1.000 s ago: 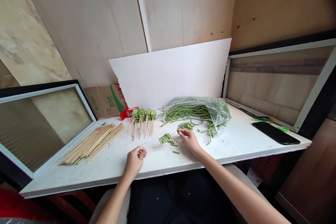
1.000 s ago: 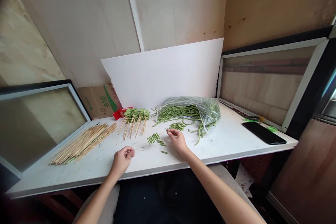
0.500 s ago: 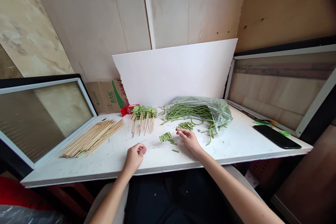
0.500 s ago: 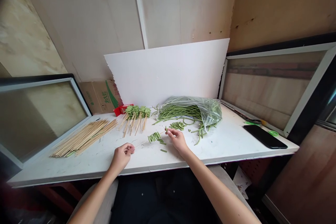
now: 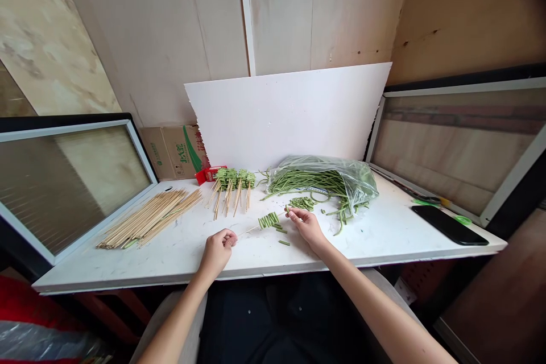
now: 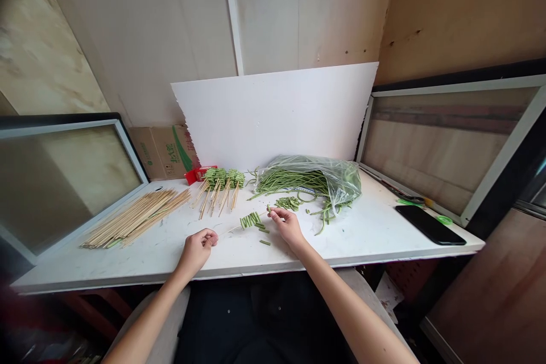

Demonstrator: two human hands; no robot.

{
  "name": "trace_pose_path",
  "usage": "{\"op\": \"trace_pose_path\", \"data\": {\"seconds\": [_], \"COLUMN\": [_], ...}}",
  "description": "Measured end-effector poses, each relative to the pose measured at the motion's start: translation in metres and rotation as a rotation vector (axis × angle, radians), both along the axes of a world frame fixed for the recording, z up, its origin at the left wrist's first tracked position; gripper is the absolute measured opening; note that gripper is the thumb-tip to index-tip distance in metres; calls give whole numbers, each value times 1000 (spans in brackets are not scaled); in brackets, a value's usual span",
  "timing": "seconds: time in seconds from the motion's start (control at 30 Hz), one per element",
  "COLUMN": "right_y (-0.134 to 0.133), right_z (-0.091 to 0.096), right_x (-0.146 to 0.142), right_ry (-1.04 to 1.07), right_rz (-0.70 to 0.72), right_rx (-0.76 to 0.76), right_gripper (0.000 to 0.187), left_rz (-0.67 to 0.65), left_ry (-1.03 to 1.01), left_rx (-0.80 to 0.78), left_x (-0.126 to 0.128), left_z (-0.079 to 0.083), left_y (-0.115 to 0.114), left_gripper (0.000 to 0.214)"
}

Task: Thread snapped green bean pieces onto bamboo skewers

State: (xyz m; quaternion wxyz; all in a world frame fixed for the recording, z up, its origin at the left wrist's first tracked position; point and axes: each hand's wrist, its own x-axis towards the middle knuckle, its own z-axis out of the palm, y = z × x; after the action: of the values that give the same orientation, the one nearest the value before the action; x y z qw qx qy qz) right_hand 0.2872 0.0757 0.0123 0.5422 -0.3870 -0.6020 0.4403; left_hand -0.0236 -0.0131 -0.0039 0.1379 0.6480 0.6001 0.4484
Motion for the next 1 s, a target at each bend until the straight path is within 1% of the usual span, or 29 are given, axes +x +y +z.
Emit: {"op": "trace_pose_path", "data": {"seconds": [0.23, 0.53, 0.67, 1.0], "right_y": [-7, -8, -9, -9], "right_z": [9, 8, 9, 10], "right_x": [0, -1, -1, 1], "right_ry": [-59, -89, -88, 3], "right_rz": [-35, -61, -48, -21], "right_rx": [-1, 45, 19, -52], "right_gripper": [39, 37, 38, 45], "left_rz": [13, 25, 26, 25], "left_ry": [10, 87, 85, 43], "left_rx": [3, 32, 32, 38], "left_x": [0, -1, -1, 1], "left_z": [2, 1, 1, 3], "left_y": [-1, -2, -3, -3], "left_gripper": [16, 16, 16, 16]}}
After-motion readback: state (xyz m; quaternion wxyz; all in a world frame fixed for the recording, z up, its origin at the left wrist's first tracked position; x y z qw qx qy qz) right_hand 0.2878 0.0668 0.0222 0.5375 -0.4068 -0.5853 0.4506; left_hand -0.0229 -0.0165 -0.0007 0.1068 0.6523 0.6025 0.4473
